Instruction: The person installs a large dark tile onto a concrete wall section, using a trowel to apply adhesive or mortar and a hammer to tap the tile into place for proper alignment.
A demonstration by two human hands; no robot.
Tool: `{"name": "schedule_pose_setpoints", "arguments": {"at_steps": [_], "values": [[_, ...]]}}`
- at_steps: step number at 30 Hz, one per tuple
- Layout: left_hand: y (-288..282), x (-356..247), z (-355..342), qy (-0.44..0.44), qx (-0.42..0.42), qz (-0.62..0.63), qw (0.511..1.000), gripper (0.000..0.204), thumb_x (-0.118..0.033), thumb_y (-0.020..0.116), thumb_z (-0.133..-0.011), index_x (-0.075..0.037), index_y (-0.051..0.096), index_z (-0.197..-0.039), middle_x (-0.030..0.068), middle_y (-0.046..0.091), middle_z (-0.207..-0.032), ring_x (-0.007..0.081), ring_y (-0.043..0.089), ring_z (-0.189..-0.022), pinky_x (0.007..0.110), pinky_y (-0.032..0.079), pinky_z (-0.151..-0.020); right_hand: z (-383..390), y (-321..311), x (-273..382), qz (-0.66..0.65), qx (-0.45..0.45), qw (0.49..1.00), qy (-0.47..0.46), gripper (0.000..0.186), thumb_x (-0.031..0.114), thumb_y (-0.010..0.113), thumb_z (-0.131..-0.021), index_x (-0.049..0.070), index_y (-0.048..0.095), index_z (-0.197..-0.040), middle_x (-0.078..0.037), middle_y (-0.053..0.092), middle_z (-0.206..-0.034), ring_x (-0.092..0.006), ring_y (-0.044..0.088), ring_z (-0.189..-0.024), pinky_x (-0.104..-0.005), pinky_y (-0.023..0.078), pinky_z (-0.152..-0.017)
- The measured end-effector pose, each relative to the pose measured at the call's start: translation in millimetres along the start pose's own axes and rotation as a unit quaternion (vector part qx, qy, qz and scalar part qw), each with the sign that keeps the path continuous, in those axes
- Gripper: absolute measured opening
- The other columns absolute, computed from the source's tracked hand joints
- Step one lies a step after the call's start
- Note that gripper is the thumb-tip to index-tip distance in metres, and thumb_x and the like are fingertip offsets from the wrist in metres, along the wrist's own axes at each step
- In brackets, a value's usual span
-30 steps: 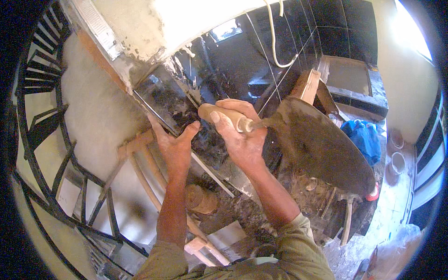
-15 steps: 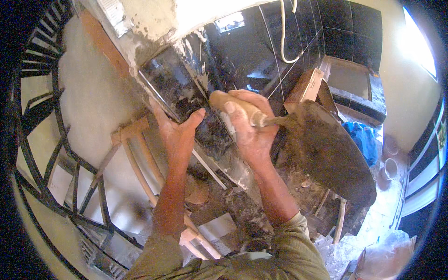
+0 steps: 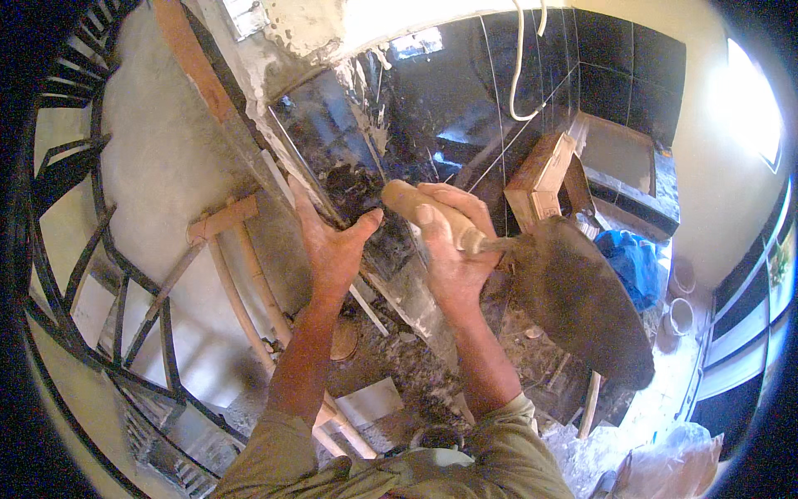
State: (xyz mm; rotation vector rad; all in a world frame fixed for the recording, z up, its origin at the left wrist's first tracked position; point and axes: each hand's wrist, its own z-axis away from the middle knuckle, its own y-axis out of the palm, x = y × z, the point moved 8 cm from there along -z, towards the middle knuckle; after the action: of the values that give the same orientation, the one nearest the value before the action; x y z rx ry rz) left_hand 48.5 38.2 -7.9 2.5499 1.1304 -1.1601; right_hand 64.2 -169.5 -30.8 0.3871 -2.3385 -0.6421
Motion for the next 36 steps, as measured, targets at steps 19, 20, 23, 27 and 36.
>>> {"name": "schedule_pose_setpoints", "arguments": {"at_steps": [19, 20, 23, 27, 36], "values": [[-3.1, -5.4, -0.7, 0.036, -0.009, -0.085, 0.996, 0.122, -0.019, 0.085, -0.065, 0.004, 0.003, -0.152, 0.0306, 0.034, -0.136, 0.0453, 0.038, -0.126, 0.05, 0.032, -0.109, -6.8, -1.3, 0.5, 0.098, -0.008, 0.995, 0.034, 0.027, 0.02, 0.065, -0.092, -0.003, 0.067, -0.104, -0.012, 0.07, -0.101, -0.0185, 0.064, -0.096, -0.0334, 0.049, -0.09], [-5.2, -5.5, -0.5, 0.049, -0.014, -0.083, 0.995, 0.122, -0.019, 0.085, -0.065, 0.005, 0.003, -0.152, 0.0314, 0.033, -0.138, 0.0452, 0.037, -0.128, 0.049, 0.031, -0.11, -4.6, -11.2, -0.3, 0.088, -0.012, 0.996, 0.024, 0.026, 0.021, 0.063, -0.092, -0.003, 0.067, -0.102, -0.012, 0.069, -0.1, -0.0185, 0.064, -0.095, -0.0333, 0.049, -0.09], [-4.2, -9.3, 2.4, 0.053, -0.003, -0.03, 0.998, 0.123, -0.018, 0.086, -0.064, 0.006, 0.003, -0.152, 0.0314, 0.031, -0.141, 0.0422, 0.033, -0.133, 0.047, 0.026, -0.114, 19.7, -57.7, 2.9, 0.107, -0.048, 0.981, 0.156, 0.024, 0.02, 0.062, -0.092, -0.002, 0.068, -0.1, -0.012, 0.07, -0.1, -0.0187, 0.064, -0.095, -0.0339, 0.049, -0.089], [-12.6, 5.0, 3.9, -0.052, 0.064, 0.179, 0.98, 0.12, -0.02, 0.085, -0.07, 0.005, 0.001, -0.153, 0.031, 0.013, -0.155, 0.0356, 0.016, -0.145, 0.042, 0.014, -0.12, 82.7, -142.4, -5.7, 0.282, -0.033, 0.939, 0.194, 0.017, 0.016, 0.065, -0.09, 0.0, 0.065, -0.094, -0.006, 0.066, -0.092, -0.0147, 0.06, -0.083, -0.0304, 0.05, -0.078], [-8.7, 13.3, 7.8, -0.015, 0.063, 0.014, 0.998, 0.121, -0.028, 0.085, -0.072, 0.007, 0.0, -0.152, 0.0324, 0.011, -0.155, 0.0409, 0.014, -0.146, 0.048, 0.017, -0.119, 241.5, -243.0, -12.9, 0.417, 0.002, 0.836, 0.358, 0.019, 0.013, 0.069, -0.083, 0.003, 0.056, -0.074, -0.002, 0.053, -0.062, -0.0122, 0.048, -0.061, -0.0304, 0.042, -0.058]]}}
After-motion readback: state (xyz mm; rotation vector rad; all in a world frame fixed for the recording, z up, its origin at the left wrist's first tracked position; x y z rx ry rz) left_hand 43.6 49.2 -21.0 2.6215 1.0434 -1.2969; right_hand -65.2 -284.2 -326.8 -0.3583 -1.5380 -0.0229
